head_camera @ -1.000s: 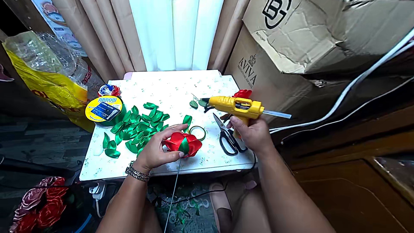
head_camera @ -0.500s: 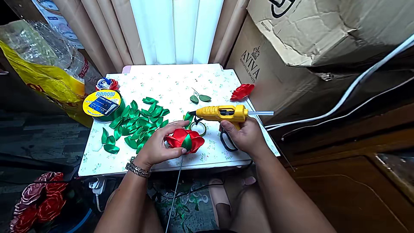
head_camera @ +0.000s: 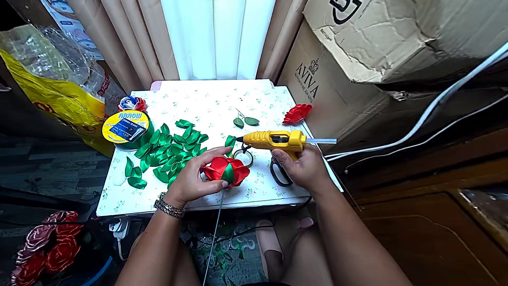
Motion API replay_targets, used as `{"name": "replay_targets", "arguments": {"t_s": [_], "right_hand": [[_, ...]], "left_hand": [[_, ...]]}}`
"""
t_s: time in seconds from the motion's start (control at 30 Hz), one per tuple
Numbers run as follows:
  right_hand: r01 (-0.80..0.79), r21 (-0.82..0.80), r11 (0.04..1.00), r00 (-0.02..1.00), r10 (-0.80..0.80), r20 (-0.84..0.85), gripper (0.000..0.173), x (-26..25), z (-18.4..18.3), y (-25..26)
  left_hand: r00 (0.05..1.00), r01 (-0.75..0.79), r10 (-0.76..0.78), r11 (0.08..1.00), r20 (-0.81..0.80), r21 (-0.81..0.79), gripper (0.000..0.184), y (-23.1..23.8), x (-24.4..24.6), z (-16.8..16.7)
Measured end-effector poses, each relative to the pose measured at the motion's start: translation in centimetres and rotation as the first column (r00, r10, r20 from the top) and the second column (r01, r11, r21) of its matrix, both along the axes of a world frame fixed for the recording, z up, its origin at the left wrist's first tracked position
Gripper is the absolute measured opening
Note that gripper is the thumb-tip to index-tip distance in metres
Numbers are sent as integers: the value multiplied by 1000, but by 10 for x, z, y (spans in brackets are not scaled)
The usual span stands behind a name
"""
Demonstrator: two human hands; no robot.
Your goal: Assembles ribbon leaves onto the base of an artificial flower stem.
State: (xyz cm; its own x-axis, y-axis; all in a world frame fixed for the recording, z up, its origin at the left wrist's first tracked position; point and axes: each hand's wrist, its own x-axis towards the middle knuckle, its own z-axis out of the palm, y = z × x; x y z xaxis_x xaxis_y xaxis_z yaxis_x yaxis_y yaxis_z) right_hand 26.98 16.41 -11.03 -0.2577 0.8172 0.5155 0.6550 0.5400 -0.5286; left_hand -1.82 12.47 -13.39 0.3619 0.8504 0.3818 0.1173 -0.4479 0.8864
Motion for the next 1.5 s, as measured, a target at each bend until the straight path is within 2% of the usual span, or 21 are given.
{"name": "replay_targets", "arguments": {"t_s": [0.1,0.2,0.3,0.37,0.43,0.53,0.6,0.7,0.73,0.77,0.8,0.83,0.87,0.9,0.97,1.0,1.07,1.23,1.37,1.43,1.5], "right_hand": [[0,28,1000,999,-1,42,58,1,-1,1],[4,43,999,997,-7,81,61,3,0,0],[61,27,998,998,-61,19,56,9,-1,5],[131,-64,989,988,-135,-69,48,14,-1,14],[182,-240,954,958,-227,-177,44,24,-10,31],[224,-436,872,877,-376,-300,49,40,-34,58],[265,-482,835,883,-411,-227,55,45,-42,65],[442,-495,748,890,-436,136,66,41,-13,45],[494,-483,723,869,-436,236,67,37,4,32],[531,-448,720,847,-438,300,60,32,20,18],[526,-385,759,848,-429,312,51,26,30,4],[460,-294,838,881,-390,268,40,20,36,-7],[321,-153,935,938,-290,191,28,14,33,-13],[137,22,990,982,-139,129,18,8,24,-12],[-146,274,951,989,131,75,18,-12,5,-6],[-208,337,918,978,193,78,21,-22,-1,-3],[-240,416,877,971,219,98,22,-36,-10,2],[-237,448,862,971,198,134,17,-44,-22,13],[-174,460,870,985,149,92,13,-39,-20,17],[-76,407,910,993,107,-53,12,-33,-13,17],[-45,253,966,946,122,-300,10,-31,0,12]], "left_hand": [[1000,-3,3,1000,-6,9,65,0,0,0],[1000,-1,1,1000,13,2,59,0,0,0],[1000,0,1,1000,31,-15,63,2,-1,-1],[997,9,-6,999,81,-41,62,3,-2,-3],[981,45,-31,997,190,-69,62,5,-2,-7],[925,116,-85,991,371,-61,58,6,2,-11],[885,160,-128,986,448,-35,53,5,5,-9],[787,208,-137,977,601,-50,41,3,10,-6],[756,225,-131,972,642,-67,39,3,10,-6],[728,243,-129,967,674,-78,35,3,9,-8],[698,259,-122,962,705,-91,30,3,10,-9],[670,286,-121,953,733,-104,28,3,11,-10],[653,307,-117,944,748,-121,26,3,14,-11],[644,325,-116,936,756,-133,25,3,16,-12],[649,347,-125,926,751,-147,25,3,20,-14],[659,352,-126,923,742,-157,25,3,21,-15],[670,365,-141,918,729,-158,26,3,23,-16],[671,381,-152,910,725,-162,22,3,24,-17],[703,324,-57,913,708,-248,26,0,25,-14],[733,247,51,909,678,-336,30,-2,25,-9],[751,156,163,898,640,-412,26,-3,27,-3]]}}
